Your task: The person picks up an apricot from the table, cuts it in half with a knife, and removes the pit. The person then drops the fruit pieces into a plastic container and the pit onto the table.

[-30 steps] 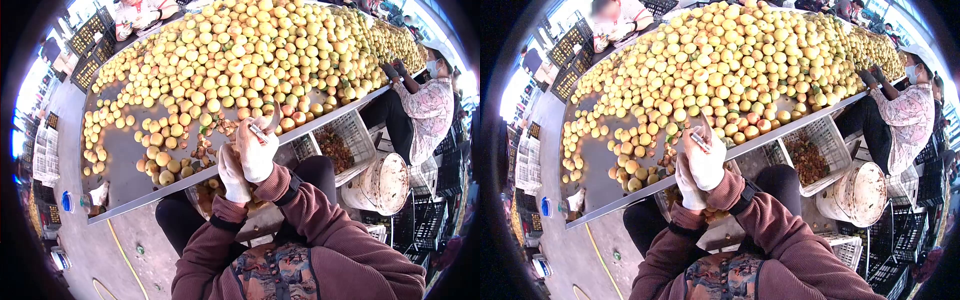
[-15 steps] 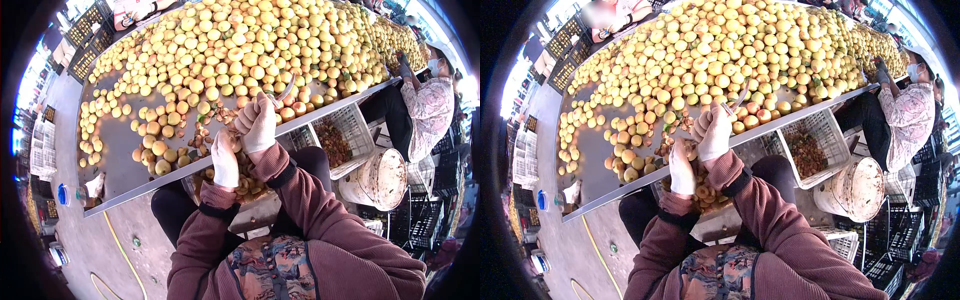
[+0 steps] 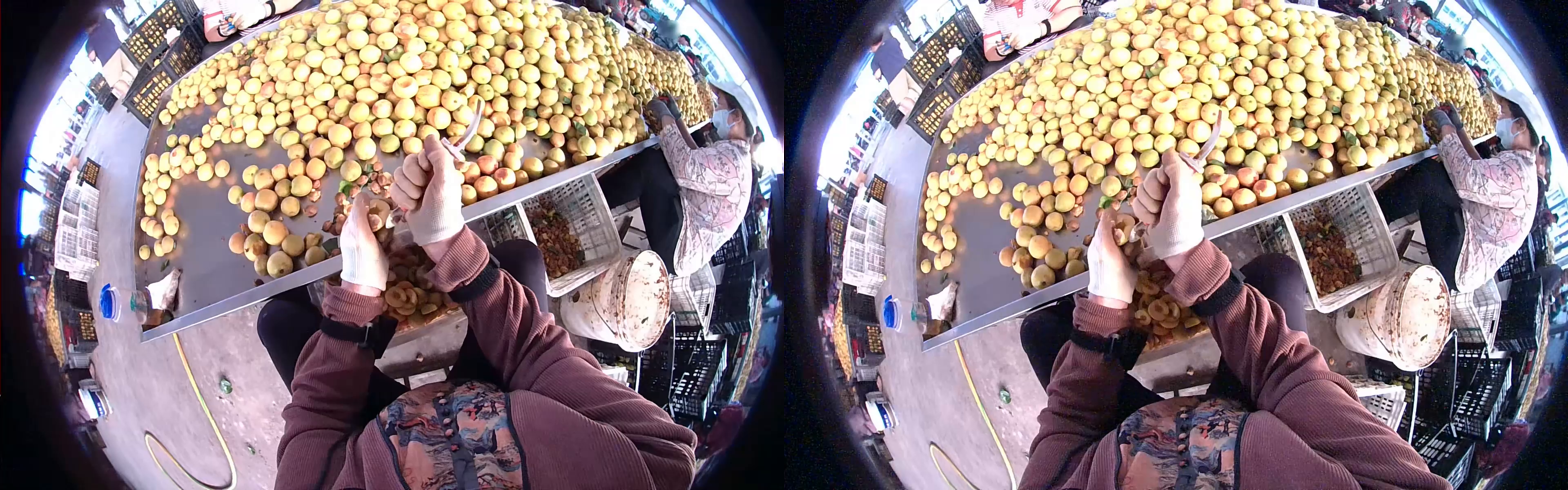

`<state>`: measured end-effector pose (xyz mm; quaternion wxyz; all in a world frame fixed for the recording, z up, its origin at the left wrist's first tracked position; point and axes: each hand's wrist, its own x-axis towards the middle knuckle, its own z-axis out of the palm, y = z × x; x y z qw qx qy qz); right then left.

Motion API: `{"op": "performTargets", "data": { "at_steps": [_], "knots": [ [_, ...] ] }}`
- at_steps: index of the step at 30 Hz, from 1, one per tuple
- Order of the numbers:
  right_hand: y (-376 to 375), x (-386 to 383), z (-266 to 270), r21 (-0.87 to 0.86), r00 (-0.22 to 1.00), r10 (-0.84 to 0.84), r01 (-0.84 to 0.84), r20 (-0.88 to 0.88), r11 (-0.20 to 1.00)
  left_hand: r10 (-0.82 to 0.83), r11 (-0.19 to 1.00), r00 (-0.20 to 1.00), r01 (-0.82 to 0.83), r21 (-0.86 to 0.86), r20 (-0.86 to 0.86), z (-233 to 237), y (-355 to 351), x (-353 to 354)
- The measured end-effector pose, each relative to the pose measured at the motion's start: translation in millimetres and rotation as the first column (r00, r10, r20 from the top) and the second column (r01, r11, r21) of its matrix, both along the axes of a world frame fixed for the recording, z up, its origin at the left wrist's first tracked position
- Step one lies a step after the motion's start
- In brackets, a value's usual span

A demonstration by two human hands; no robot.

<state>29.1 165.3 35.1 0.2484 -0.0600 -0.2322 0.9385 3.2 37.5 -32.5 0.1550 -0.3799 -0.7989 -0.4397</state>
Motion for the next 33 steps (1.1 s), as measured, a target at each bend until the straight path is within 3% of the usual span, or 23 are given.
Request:
{"op": "performTargets", "data": {
  "at_steps": [1, 2, 3, 4, 5, 7, 8, 9, 11, 13, 15, 16, 17, 19, 20, 21, 23, 25, 27, 29, 31, 32, 33],
  "knots": [
    [-1.7, 0.9, -1.0, 0.110, 0.996, -0.028, 0.019, 0.081, 0.994, 0.008, 1.000, 1.000, -0.008, 0.001, -0.003, -9.1, 0.1, -7.6],
    [-1.5, 5.6, -0.3, 0.365, 0.981, -0.039, -0.033, 0.188, 0.930, -0.026, 0.998, 0.962, 0.008, 0.068, 0.273, -26.7, 1.0, -19.5],
    [-3.5, 9.3, 0.8, 0.587, 0.956, -0.079, -0.108, 0.284, 0.802, -0.076, 0.991, 0.848, 0.005, 0.137, 0.524, -36.1, -0.6, -27.0],
    [-10.1, 3.0, -19.5, 0.662, 0.933, -0.134, -0.131, 0.335, 0.738, -0.058, 0.991, 0.931, 0.009, 0.136, 0.361, -7.2, -1.1, -13.8],
    [-12.7, 1.1, -49.2, 0.788, 0.951, -0.103, -0.178, 0.292, 0.590, -0.051, 0.990, 0.931, 0.001, 0.139, 0.361, -9.0, 1.2, -17.3],
    [-25.3, 18.1, -16.4, 0.964, 0.934, -0.239, -0.246, 0.264, 0.104, -0.321, 0.809, 0.681, -0.164, 0.565, 0.658, -4.7, 8.5, -24.8],
    [-26.2, 16.8, -25.2, 0.984, 0.956, -0.237, -0.165, 0.174, 0.059, -0.077, 0.975, 0.890, -0.026, 0.220, 0.450, 3.7, -3.8, -20.9],
    [-27.2, 17.9, -24.7, 0.984, 0.958, -0.229, -0.167, 0.176, 0.058, -0.070, 0.975, 0.890, -0.035, 0.220, 0.451, 1.0, -5.3, -20.6],
    [-27.3, 20.9, -22.9, 0.984, 0.928, -0.330, -0.179, 0.174, 0.016, 0.081, 0.992, 0.973, -0.100, 0.078, 0.216, -5.5, -5.4, -19.6],
    [-25.3, 19.6, -25.8, 0.992, 0.899, -0.418, -0.112, 0.129, 0.065, 0.074, 0.980, 0.973, -0.112, 0.162, 0.220, 3.9, -8.2, -20.9],
    [-11.2, 11.1, -21.4, 0.964, 0.859, -0.440, -0.202, 0.260, 0.174, -0.210, 0.972, 0.829, 0.117, 0.206, 0.518, 10.5, -18.1, -26.3],
    [-4.5, 4.2, -25.9, 0.970, 0.846, -0.479, -0.167, 0.234, 0.179, -0.254, 0.966, 0.903, 0.252, 0.051, 0.345, 18.9, -23.1, -19.5],
    [0.8, -0.8, -31.0, 0.984, 0.827, -0.537, -0.106, 0.168, 0.143, -0.261, 0.947, 0.753, 0.320, 0.010, 0.604, 29.8, -27.8, -11.8],
    [2.5, 2.0, -23.1, 0.956, 0.813, -0.527, -0.117, 0.247, 0.268, -0.163, 0.975, 0.961, 0.192, -0.116, 0.222, 30.1, -40.4, -9.9],
    [3.2, 4.6, -24.5, 0.955, 0.830, -0.505, -0.106, 0.239, 0.277, 0.076, 0.962, 0.970, -0.009, -0.275, 0.233, 38.4, -48.4, -18.8],
    [1.3, 7.7, -24.4, 0.954, 0.853, -0.477, -0.078, 0.214, 0.289, 0.307, 0.884, 0.929, -0.198, -0.424, 0.205, 52.0, -59.2, -29.6],
    [-1.6, 12.6, -23.2, 0.940, 0.888, -0.390, -0.120, 0.245, 0.318, 0.552, 0.611, 0.827, -0.491, -0.621, -0.110, 23.4, -90.2, -71.4],
    [-6.4, 16.2, -31.4, 0.945, 0.893, -0.373, -0.145, 0.253, 0.294, 0.674, 0.476, 0.728, -0.561, -0.677, -0.129, 7.5, -106.2, -89.1],
    [-10.6, 17.4, -39.7, 0.901, 0.912, -0.264, -0.199, 0.314, 0.386, 0.685, 0.416, 0.705, -0.588, -0.693, -0.187, -2.6, -100.6, -95.2],
    [-13.7, 21.8, -44.0, 0.903, 0.907, -0.240, -0.254, 0.347, 0.346, 0.695, 0.348, 0.679, -0.606, -0.716, -0.237, -8.3, -99.2, -95.4],
    [-20.5, 24.9, -39.5, 0.805, 0.912, -0.084, -0.309, 0.403, 0.506, 0.656, 0.514, 0.745, -0.559, -0.650, -0.122, -9.2, -96.0, -96.4],
    [-21.8, 28.8, -34.6, 0.718, 0.890, 0.012, -0.374, 0.455, 0.587, 0.568, 0.741, 0.823, -0.525, -0.418, -0.027, -13.6, -94.2, -95.6],
    [-22.7, 29.1, -34.3, 0.719, 0.891, 0.002, -0.367, 0.454, 0.590, 0.340, 0.939, 0.867, -0.334, -0.081, 0.366, 8.0, -83.7, -80.3]
  ]
}}
